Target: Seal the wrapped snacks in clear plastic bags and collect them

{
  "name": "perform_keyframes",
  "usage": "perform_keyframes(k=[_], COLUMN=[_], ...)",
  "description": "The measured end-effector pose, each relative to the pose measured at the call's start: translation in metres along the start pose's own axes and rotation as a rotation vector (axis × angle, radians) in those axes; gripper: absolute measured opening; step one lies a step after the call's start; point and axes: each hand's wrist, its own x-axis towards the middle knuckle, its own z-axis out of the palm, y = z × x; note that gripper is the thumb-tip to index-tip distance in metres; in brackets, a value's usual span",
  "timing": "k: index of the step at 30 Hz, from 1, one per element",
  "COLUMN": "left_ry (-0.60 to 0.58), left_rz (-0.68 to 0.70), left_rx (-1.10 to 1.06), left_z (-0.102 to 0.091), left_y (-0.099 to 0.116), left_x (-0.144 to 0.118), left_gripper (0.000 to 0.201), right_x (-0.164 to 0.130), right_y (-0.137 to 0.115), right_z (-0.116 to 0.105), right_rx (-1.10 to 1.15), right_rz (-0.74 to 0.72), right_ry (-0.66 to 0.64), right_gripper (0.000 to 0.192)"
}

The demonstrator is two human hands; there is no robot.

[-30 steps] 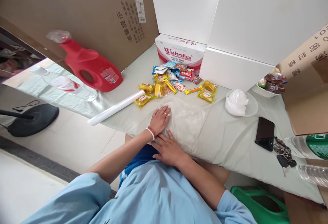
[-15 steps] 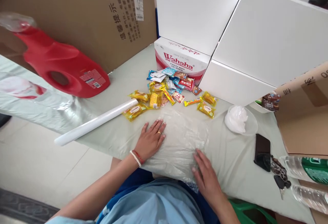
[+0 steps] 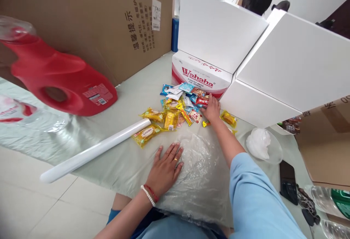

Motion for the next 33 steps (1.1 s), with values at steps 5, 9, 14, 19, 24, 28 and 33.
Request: perform_keyframes(k=[5,9,14,19,24,28,33], left_ry=[0.005,0.003,0.005,-0.005,-0.021,-0.022,-0.043], left_rz=[0.003,0.012,0.010,0.006,0.001,0.009,0.009], left_rx=[0.019,0.027,0.044,0.046,0.023,0.032,0.024], left_z=[0.000,0.000,0.002,0.002,0.001,0.000,-0.002], left_y=[-0.001,-0.001,0.000,0.001,0.001,0.001,0.004], left_x=[0.000,0.000,0.000,0.000,0.000,0.001,0.002], left_gripper=[0.051,0.051,0.051,0.051,0.050,0.050,0.050], right_x=[-0.002,-0.003,0.010,0.007,-0.017,-0.069,-0.189], right_y=[0.013,0.022,0.007,-0.006,0.012,0.046,0.092], right_z=[0.007,-0.002,-0.012,-0.029,-0.076,-0.114,-0.125], right_rx=[0.019,0.000,0.023,-0.018,-0.154,-0.036,0.836], right_rz=[-0.053,-0.127,-0.040,-0.030,0.029,0.119,0.340], right_ry=[0.001,-0.022,-0.169,-0.200,-0.279,-0.233,-0.171], right_gripper=[0.084,0.094,0.103,0.094,0.105,0.083,0.055])
